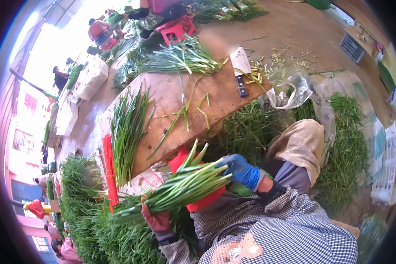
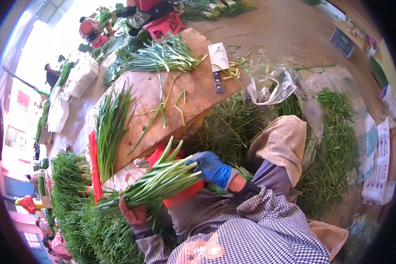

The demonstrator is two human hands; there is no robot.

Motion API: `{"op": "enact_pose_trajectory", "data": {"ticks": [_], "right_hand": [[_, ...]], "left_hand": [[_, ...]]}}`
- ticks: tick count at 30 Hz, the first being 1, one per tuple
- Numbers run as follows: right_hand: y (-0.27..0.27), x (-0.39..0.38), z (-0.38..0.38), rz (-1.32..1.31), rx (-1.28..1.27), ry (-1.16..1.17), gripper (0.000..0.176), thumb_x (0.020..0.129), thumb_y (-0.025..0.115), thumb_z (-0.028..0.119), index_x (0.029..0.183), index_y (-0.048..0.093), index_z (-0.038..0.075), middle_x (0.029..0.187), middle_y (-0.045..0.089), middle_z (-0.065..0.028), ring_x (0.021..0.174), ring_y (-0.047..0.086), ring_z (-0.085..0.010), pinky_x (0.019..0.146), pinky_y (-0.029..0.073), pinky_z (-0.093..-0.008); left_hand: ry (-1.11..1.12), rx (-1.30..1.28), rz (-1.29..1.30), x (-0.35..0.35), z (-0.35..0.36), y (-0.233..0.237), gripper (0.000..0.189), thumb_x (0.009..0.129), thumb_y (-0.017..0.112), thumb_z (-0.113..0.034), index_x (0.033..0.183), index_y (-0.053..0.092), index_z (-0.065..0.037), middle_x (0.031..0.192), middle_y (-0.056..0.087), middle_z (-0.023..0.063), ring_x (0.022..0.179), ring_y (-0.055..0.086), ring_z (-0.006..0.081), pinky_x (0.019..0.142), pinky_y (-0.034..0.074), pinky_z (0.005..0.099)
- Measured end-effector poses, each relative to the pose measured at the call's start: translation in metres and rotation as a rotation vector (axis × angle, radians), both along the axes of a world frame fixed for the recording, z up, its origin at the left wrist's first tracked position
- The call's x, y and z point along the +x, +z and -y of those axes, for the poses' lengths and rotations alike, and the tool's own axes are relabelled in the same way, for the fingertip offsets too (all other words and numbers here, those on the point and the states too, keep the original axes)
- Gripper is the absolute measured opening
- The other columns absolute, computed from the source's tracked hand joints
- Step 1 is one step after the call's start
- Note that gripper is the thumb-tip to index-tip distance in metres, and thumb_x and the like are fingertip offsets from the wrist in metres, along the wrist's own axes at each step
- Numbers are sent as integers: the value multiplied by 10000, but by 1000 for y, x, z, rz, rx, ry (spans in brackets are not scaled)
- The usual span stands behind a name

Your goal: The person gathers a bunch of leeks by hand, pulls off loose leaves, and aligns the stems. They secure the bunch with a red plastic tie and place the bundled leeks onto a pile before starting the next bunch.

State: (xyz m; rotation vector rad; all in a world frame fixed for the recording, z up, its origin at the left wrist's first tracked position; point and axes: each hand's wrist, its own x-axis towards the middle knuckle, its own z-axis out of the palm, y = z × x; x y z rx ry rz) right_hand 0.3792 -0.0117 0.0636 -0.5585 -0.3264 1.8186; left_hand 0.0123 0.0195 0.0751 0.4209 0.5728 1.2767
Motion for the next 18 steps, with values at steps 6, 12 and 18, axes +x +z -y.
{"op": "enact_pose_trajectory", "data": {"ticks": [6,12,18], "right_hand": [[-25,20,3,1275,507,-240,203,776,665,38,968,725,69,855,707,-133,762,690,-259,721,546,-323],[-15,42,23,1395,356,-284,139,829,656,77,944,726,43,828,702,-133,751,685,-271,679,537,-345],[-26,132,43,1172,-24,-525,102,872,646,101,920,703,31,741,663,-71,641,624,-135,629,515,-291]], "left_hand": [[-84,-137,82,12,-19,-39,347,910,552,-210,1249,606,-155,1245,621,139,1149,586,306,987,443,568],[22,-156,174,19,-8,-38,329,838,553,-155,1151,655,-136,1207,643,143,1137,601,319,995,441,592],[98,-99,71,1,-10,-38,312,820,547,-131,1105,675,-130,1119,667,128,1111,598,309,1023,421,568]]}}
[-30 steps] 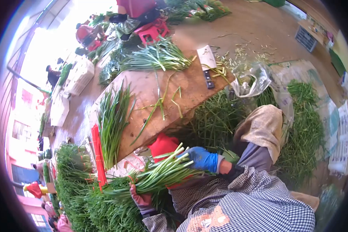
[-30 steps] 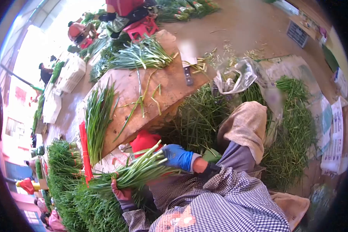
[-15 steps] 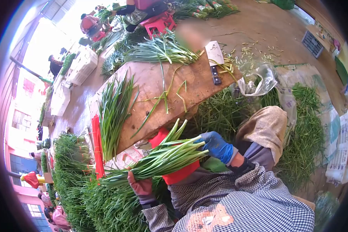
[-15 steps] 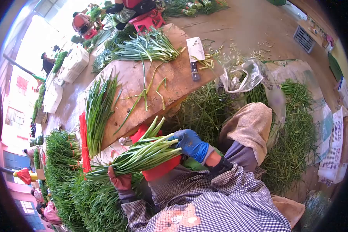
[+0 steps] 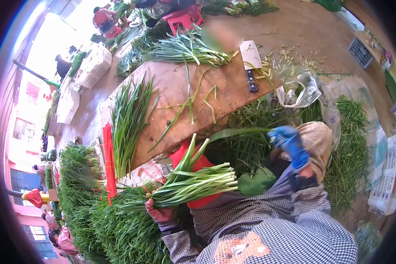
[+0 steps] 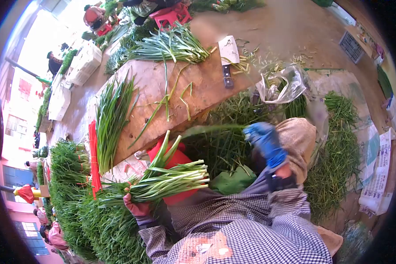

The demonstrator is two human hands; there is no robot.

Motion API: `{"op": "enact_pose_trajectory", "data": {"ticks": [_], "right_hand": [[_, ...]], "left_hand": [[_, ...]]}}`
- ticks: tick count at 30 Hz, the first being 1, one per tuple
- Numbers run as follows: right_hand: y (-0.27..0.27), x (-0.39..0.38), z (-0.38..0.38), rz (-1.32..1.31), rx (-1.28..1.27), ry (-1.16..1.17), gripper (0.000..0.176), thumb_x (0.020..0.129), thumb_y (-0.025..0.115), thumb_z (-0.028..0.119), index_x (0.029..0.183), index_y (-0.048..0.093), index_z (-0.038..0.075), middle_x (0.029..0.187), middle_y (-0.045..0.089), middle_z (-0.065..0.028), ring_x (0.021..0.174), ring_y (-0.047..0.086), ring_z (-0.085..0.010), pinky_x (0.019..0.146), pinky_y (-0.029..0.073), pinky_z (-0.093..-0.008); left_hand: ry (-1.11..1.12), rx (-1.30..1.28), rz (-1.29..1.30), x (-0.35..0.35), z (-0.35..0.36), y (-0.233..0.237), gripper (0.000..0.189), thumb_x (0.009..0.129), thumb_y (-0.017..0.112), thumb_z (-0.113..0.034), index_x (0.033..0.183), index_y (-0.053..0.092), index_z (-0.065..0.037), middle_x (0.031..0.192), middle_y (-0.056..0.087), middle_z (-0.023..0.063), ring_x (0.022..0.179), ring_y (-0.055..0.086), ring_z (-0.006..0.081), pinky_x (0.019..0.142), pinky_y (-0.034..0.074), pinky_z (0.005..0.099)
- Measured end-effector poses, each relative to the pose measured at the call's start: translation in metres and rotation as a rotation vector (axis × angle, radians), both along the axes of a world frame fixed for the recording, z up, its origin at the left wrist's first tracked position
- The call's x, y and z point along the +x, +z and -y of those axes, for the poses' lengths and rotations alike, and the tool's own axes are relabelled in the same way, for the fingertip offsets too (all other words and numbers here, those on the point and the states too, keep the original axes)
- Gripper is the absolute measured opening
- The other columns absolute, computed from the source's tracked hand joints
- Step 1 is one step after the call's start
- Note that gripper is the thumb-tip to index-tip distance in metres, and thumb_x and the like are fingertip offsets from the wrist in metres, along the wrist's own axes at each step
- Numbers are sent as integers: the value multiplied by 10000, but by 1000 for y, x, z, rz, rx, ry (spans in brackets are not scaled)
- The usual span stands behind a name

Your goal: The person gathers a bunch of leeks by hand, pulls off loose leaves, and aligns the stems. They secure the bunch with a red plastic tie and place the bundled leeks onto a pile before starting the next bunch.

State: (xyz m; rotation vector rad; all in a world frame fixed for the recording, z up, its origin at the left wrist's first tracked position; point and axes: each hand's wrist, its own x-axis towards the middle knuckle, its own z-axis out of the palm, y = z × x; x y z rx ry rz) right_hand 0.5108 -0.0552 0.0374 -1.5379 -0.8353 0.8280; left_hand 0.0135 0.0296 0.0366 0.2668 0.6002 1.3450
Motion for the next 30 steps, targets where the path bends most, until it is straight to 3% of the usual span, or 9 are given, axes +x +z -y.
{"op": "enact_pose_trajectory", "data": {"ticks": [5,10,15,18,19,22,26,28,30], "right_hand": [[28,33,22,933,-329,107,422,854,697,165,1240,595,32,982,690,-165,811,676,-196,750,533,-333],[1,-60,12,144,-90,403,623,838,726,246,1374,476,52,1199,625,-211,947,674,-237,839,520,-336],[-5,-138,-11,-79,-167,663,213,878,669,133,1027,666,-20,861,685,-105,721,639,-165,678,530,-314],[9,-118,-3,-356,-187,454,111,886,622,89,875,670,-10,755,635,-76,641,609,-155,610,509,-287],[5,-101,-1,-360,-173,366,95,868,604,61,889,679,6,748,631,-80,630,606,-153,607,507,-271],[-25,-40,12,378,-171,199,97,855,643,95,878,687,11,712,627,-70,607,598,-152,564,489,-283],[23,-84,12,-180,-235,340,231,884,687,269,909,697,40,691,614,-104,595,590,-144,563,476,-324],[9,-117,4,191,95,546,255,877,676,295,867,683,40,686,597,-131,590,604,-208,561,463,-374],[1,-140,-6,231,130,531,256,876,667,290,833,667,37,690,591,-145,601,600,-259,557,456,-390]], "left_hand": [[43,47,102,-24,-2,-21,267,819,560,-138,1056,668,-79,1075,658,118,1119,564,298,1058,385,495],[25,50,231,-12,-8,-24,279,790,588,-126,1053,666,-76,984,630,88,997,571,237,982,439,420],[11,22,291,-6,-8,-21,269,782,596,-128,1031,686,-82,992,615,70,983,565,212,939,464,402],[-3,24,309,-14,-4,-22,273,785,597,-129,1039,689,-93,999,616,59,990,562,206,931,469,414],[0,26,296,-13,-2,-21,275,788,595,-133,1044,689,-100,1003,615,54,992,562,204,931,469,420],[3,22,288,-11,2,-16,279,793,594,-140,1054,688,-112,1008,611,44,995,560,200,933,467,428],[23,3,252,-11,3,-27,280,801,593,-152,1065,681,-123,1009,600,33,993,554,195,930,466,425],[9,2,276,-7,2,-28,279,804,594,-151,1069,675,-122,1007,596,35,988,551,193,923,467,413],[52,13,270,-8,0,-30,276,805,593,-143,1067,675,-118,1005,596,45,982,551,194,915,469,402]]}}
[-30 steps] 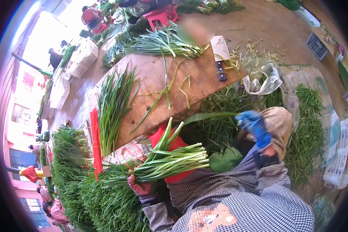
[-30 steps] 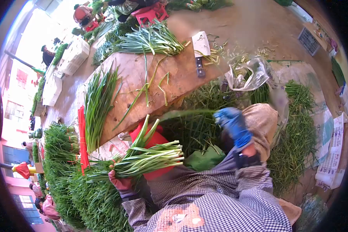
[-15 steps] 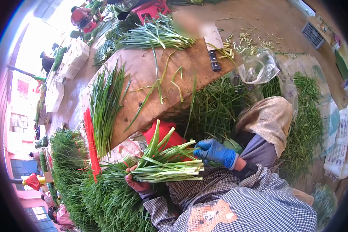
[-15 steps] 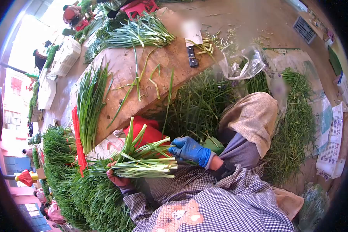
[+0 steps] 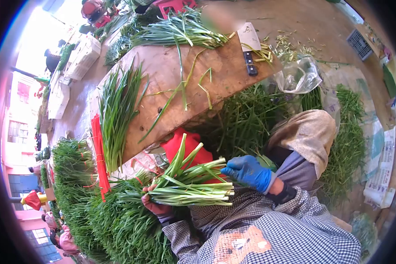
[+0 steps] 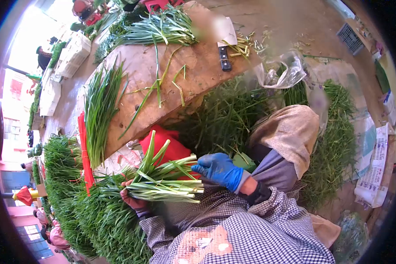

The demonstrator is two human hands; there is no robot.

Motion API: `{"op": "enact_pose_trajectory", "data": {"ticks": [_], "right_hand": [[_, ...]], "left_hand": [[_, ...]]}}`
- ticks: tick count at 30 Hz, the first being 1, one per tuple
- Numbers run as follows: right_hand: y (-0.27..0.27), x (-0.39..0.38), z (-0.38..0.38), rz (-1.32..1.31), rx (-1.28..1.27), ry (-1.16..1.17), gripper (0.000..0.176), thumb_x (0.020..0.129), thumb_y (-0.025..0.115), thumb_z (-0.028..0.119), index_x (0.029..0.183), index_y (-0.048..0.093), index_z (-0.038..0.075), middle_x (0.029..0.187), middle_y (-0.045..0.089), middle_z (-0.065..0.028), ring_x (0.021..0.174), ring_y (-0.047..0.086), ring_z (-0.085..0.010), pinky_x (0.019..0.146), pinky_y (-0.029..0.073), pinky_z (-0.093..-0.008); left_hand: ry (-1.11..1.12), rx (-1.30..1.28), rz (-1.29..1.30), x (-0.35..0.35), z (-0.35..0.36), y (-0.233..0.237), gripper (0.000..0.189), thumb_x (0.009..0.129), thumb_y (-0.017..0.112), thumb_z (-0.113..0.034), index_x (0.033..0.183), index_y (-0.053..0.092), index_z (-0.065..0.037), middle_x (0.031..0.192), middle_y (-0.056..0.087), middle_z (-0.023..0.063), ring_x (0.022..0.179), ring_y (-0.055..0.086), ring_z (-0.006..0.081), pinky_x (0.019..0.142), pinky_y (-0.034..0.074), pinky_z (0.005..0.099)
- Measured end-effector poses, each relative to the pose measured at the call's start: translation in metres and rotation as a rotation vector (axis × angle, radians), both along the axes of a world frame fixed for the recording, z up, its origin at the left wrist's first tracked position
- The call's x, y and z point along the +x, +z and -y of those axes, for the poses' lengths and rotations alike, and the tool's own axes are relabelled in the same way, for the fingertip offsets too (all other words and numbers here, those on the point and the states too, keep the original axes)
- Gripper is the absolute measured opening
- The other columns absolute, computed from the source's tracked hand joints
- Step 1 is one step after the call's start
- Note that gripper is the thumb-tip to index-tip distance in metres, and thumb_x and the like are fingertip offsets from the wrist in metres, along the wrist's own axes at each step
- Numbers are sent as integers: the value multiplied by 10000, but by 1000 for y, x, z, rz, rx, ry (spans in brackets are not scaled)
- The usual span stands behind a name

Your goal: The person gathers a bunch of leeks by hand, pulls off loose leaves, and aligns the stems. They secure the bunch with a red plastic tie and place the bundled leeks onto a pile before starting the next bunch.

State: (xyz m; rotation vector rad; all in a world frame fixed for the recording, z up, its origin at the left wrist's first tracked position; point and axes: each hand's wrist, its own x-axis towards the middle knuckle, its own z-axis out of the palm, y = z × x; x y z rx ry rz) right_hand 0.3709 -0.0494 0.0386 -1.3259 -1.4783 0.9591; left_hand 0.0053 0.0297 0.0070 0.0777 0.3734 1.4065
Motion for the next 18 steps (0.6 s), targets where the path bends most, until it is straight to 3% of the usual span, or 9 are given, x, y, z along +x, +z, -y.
{"op": "enact_pose_trajectory", "data": {"ticks": [4,5,9,11,13,18], "right_hand": [[7,17,-1,177,59,-67,255,873,642,254,740,626,36,688,566,-183,630,565,-384,545,434,-429],[1,32,0,336,44,-68,246,864,653,243,745,635,29,680,558,-189,621,568,-378,541,434,-425],[12,75,7,339,-186,-200,277,877,669,265,752,652,18,666,601,-149,596,602,-276,543,448,-380],[14,73,16,-227,-491,-140,316,894,679,296,765,668,8,644,626,-62,595,590,-136,547,458,-320],[15,29,19,-428,-467,-54,338,909,673,321,768,678,14,623,603,11,589,545,-62,531,449,-275],[-1,-20,2,-501,-535,-32,215,894,692,210,790,669,23,601,578,25,536,524,-46,486,427,-234]], "left_hand": [[-45,11,6,-4,5,5,269,789,605,-108,1056,632,-97,1008,608,45,1008,565,203,983,431,397],[-21,8,-33,-3,6,5,263,790,601,-107,1051,630,-97,1011,612,50,1012,572,210,990,430,393],[19,-6,50,-12,7,-9,276,798,585,-111,1061,660,-74,1034,611,85,1005,554,216,955,451,397],[25,-12,24,-13,6,-14,277,801,582,-113,1065,656,-75,1021,609,85,1002,552,217,952,451,397],[42,-25,-42,-10,5,-15,278,805,577,-118,1072,646,-76,981,605,84,995,549,217,942,455,399],[65,-15,-24,-3,6,-7,269,806,580,-118,1064,647,-76,970,604,84,989,551,224,947,453,401]]}}
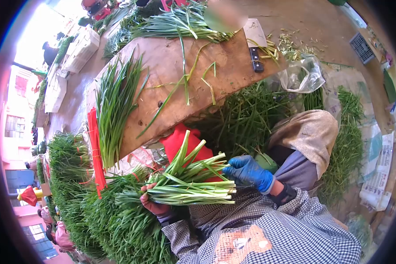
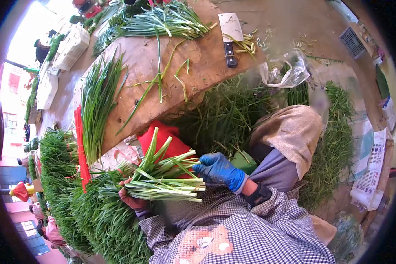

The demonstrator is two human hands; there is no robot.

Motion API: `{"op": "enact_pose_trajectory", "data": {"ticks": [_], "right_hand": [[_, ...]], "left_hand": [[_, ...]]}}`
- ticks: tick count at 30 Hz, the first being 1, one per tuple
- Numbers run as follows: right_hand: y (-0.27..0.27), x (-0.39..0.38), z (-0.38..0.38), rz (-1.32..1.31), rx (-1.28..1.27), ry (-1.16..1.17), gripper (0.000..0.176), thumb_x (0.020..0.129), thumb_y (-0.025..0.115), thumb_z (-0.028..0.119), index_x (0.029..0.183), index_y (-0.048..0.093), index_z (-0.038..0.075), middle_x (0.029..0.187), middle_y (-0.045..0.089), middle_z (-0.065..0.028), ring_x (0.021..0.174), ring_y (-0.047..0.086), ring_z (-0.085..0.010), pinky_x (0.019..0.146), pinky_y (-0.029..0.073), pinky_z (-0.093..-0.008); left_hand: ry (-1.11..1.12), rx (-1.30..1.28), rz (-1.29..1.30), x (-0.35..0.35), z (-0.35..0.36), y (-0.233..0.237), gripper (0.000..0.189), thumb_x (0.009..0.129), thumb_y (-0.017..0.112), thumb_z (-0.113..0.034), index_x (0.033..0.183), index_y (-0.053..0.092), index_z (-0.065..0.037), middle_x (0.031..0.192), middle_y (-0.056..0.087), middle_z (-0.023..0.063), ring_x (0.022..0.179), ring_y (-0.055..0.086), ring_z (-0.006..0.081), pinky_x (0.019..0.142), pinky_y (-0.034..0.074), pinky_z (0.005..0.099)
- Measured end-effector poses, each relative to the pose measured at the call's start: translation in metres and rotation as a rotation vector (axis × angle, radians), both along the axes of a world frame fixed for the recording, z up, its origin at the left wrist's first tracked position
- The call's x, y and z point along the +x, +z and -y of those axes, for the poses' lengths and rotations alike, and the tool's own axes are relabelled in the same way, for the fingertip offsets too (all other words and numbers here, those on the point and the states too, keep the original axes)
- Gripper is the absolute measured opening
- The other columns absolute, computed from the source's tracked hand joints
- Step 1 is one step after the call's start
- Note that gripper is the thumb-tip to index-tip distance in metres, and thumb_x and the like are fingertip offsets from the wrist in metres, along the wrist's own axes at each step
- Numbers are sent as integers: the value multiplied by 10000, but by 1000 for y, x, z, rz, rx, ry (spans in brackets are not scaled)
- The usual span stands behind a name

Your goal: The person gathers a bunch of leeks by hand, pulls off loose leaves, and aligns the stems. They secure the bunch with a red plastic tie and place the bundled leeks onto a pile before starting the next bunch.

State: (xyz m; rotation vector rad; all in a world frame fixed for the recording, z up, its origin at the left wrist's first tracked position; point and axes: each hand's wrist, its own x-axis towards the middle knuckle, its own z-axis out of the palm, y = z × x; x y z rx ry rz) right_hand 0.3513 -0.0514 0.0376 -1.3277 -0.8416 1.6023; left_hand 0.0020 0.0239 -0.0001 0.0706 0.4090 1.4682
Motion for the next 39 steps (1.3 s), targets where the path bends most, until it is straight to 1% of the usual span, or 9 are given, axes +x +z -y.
{"op": "enact_pose_trajectory", "data": {"ticks": [8,14,15,16,20,24,30,33,39], "right_hand": [[3,11,-2,-165,-31,-149,76,882,675,98,851,671,29,636,600,17,513,533,-47,452,427,-208],[-2,157,8,20,-86,-438,66,876,650,72,831,662,25,680,591,2,564,550,-90,509,456,-215],[9,192,16,383,57,-499,51,849,660,51,895,667,29,710,592,-17,616,557,-104,555,470,-242],[18,210,17,749,206,-546,136,823,670,29,959,671,33,740,592,-37,668,565,-118,602,484,-270],[24,176,-4,806,369,-399,521,783,734,97,1284,594,88,1035,681,-92,817,636,-178,791,525,-325],[6,63,-10,418,251,88,316,829,745,242,1082,705,57,1008,708,-136,912,671,-196,844,514,-318],[-10,5,-28,86,69,-5,162,780,790,143,785,701,8,569,567,-69,510,473,-88,513,414,-282],[-13,8,-27,155,202,1,135,768,755,125,766,679,13,614,586,-108,541,547,-153,539,446,-315],[-26,109,-18,1039,419,58,109,718,622,171,735,669,74,724,626,-149,700,625,-324,646,510,-402]], "left_hand": [[36,-10,-108,-1,8,-9,285,799,609,-136,1074,652,-74,1100,628,96,1115,544,266,1018,419,451],[-33,89,1,-12,8,-26,303,825,597,-152,1118,637,-89,1109,631,91,1069,583,244,1002,432,440],[-51,71,60,-6,9,-20,291,830,598,-152,1112,637,-90,1077,632,77,1047,586,229,990,438,428],[-50,71,63,-5,9,-21,291,830,598,-152,1112,637,-90,1077,632,77,1047,586,229,990,438,428],[-52,86,41,6,9,-24,297,834,596,-162,1121,634,-93,1054,612,59,1047,562,216,1012,412,415],[-47,78,63,14,8,-20,297,832,595,-159,1120,626,-89,1056,608,60,1034,552,211,1009,408,410],[-25,25,76,5,9,-20,295,828,589,-152,1113,622,-85,1050,612,62,1019,564,209,995,424,401],[-26,-30,154,5,11,-21,282,821,594,-151,1092,636,-89,1052,616,67,1015,574,211,988,434,399],[-44,-30,101,0,9,-15,273,800,616,-148,1066,657,-106,1035,620,62,1007,579,206,983,440,404]]}}
